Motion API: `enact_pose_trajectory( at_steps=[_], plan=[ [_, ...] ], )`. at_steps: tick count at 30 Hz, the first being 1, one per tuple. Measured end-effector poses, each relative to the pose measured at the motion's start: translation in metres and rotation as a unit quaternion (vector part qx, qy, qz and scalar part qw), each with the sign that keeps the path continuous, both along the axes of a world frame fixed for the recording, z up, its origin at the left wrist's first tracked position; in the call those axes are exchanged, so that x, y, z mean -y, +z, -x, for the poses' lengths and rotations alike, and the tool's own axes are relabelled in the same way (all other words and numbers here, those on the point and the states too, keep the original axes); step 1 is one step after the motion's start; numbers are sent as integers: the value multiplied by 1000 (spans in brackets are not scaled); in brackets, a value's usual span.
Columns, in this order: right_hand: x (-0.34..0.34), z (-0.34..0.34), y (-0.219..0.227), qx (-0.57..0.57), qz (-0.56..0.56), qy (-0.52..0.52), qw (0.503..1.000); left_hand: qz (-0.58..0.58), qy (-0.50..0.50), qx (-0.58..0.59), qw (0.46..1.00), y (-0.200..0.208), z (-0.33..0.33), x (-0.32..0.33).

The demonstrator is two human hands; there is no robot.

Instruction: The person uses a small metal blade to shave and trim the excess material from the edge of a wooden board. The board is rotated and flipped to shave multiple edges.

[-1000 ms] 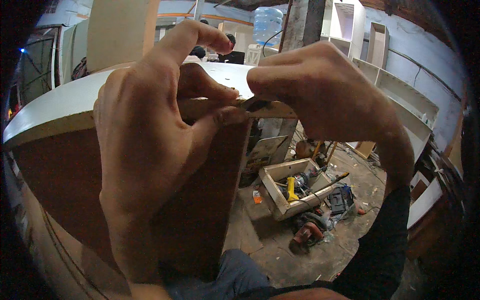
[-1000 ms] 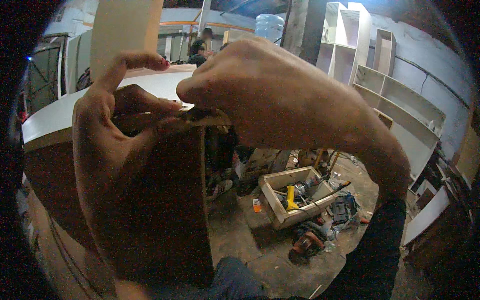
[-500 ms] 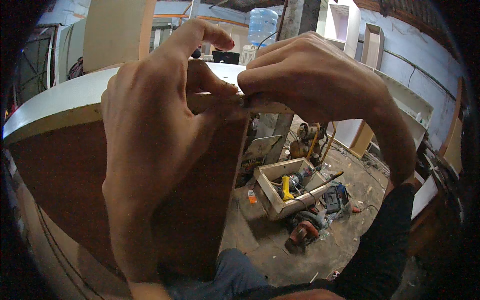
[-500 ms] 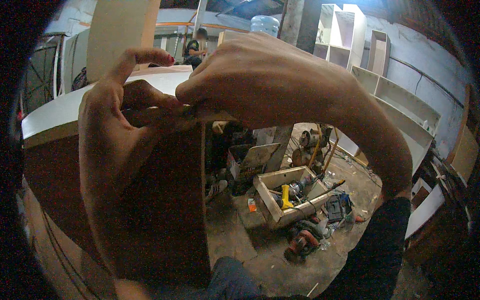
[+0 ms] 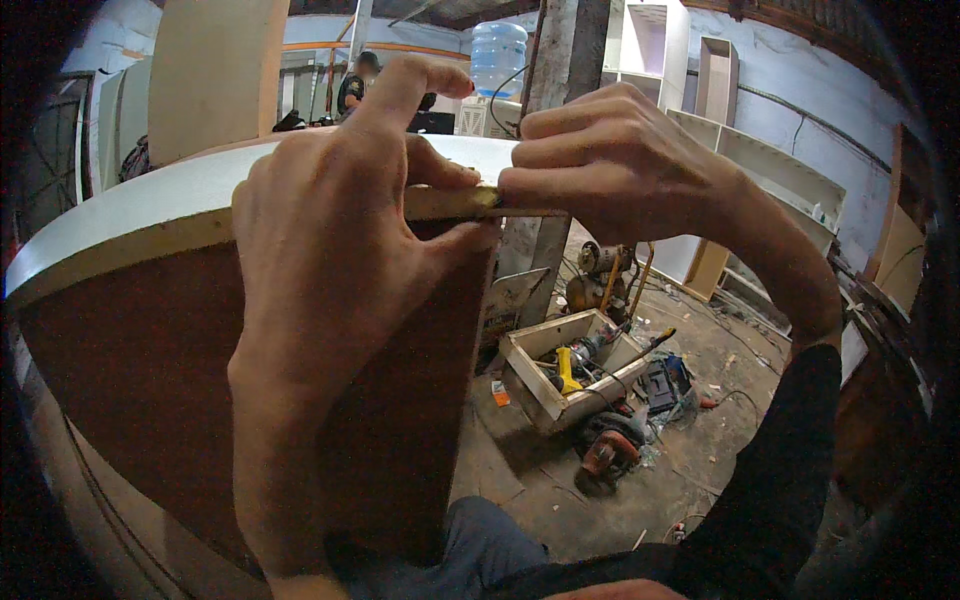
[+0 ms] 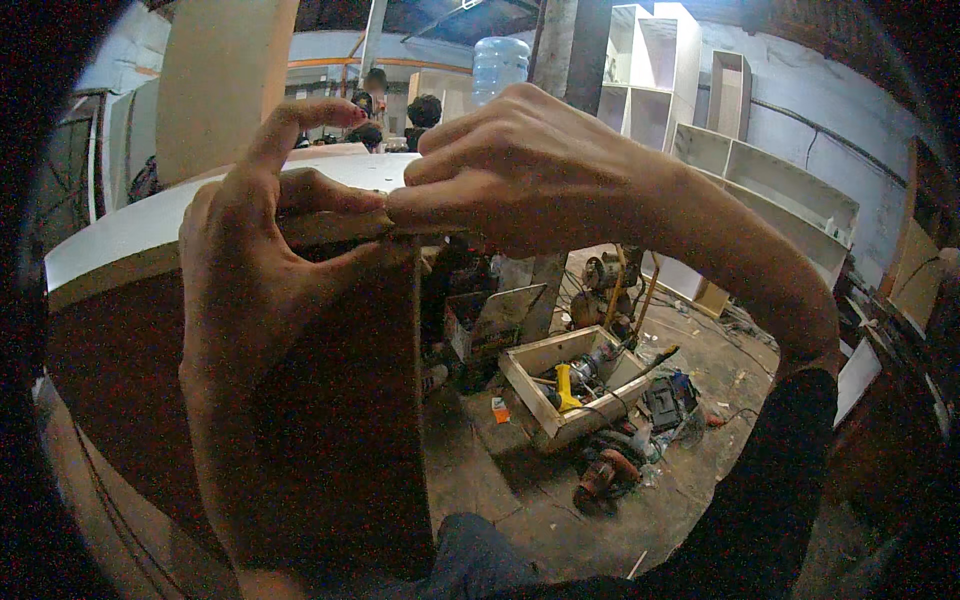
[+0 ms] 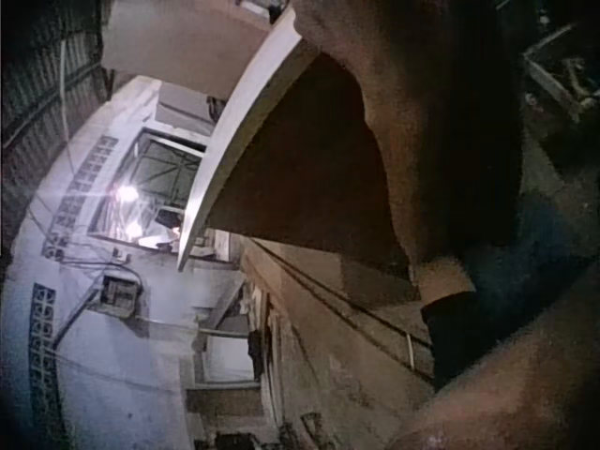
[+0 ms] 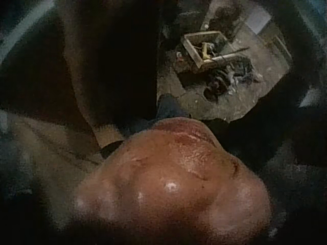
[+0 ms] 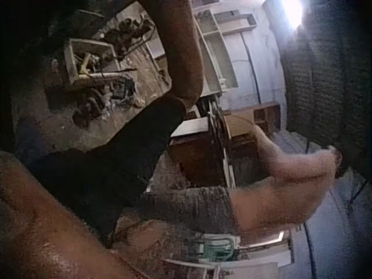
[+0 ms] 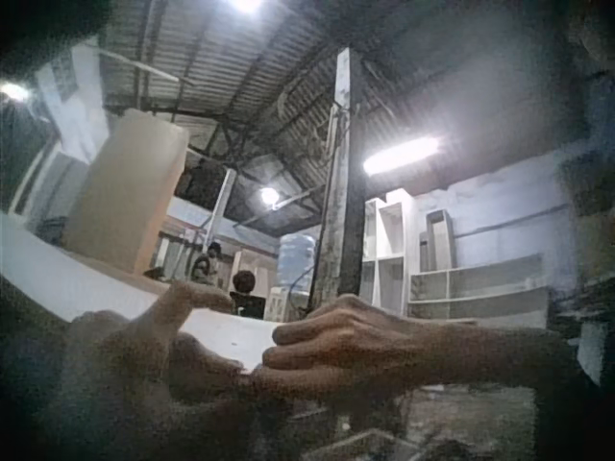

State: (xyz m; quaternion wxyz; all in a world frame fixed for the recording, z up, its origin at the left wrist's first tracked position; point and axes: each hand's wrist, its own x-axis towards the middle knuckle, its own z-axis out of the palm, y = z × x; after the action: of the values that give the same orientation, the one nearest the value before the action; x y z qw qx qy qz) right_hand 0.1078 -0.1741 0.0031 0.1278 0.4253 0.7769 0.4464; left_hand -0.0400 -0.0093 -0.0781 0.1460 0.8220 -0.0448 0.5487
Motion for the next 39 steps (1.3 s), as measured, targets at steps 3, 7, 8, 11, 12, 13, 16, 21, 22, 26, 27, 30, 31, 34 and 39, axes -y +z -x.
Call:
enact_pose_trajectory(
  at_steps=[3,7,8,11,12,13,16,21,22,26,27,30,31,34,39],
  plan=[
    [7,2,-1,42,-21,-9,999,-5,-10,13,1000,-3,-1,-1],
    [24,-7,3,17,-66,-50,996,-11,-22,14,1000,-5,-1,-1],
    [23,-7,3,2,-68,-43,997,-6,-31,17,999,-5,-1,0],
    [12,-11,-1,-86,-55,-15,995,23,-60,21,998,-8,-7,1],
    [5,-8,3,-121,-38,5,992,28,-51,26,998,-3,2,2],
    [-2,-5,8,-155,-20,25,987,30,-37,28,998,2,11,2],
    [1,-30,-2,-203,17,-24,979,66,-74,7,995,-15,-23,2],
    [-10,-20,2,-244,12,42,969,48,-32,9,998,-1,-1,5],
    [-9,-24,0,-231,19,36,972,49,-38,6,998,-4,-7,4],
    [-2,-37,-8,-216,27,11,976,73,-76,-5,994,-12,-24,7],
    [-6,-27,-1,-212,23,22,977,72,-65,0,995,-5,-10,7],
    [-13,-11,6,-191,16,50,980,71,-51,2,996,3,8,8],
    [-15,-7,7,-189,19,54,980,68,-44,2,997,4,12,7],
    [-7,-16,3,-174,35,23,984,75,-86,2,993,-7,-11,4],
    [2,-16,16,-160,65,-6,985,61,-73,10,995,-6,-18,6]
  ],
)
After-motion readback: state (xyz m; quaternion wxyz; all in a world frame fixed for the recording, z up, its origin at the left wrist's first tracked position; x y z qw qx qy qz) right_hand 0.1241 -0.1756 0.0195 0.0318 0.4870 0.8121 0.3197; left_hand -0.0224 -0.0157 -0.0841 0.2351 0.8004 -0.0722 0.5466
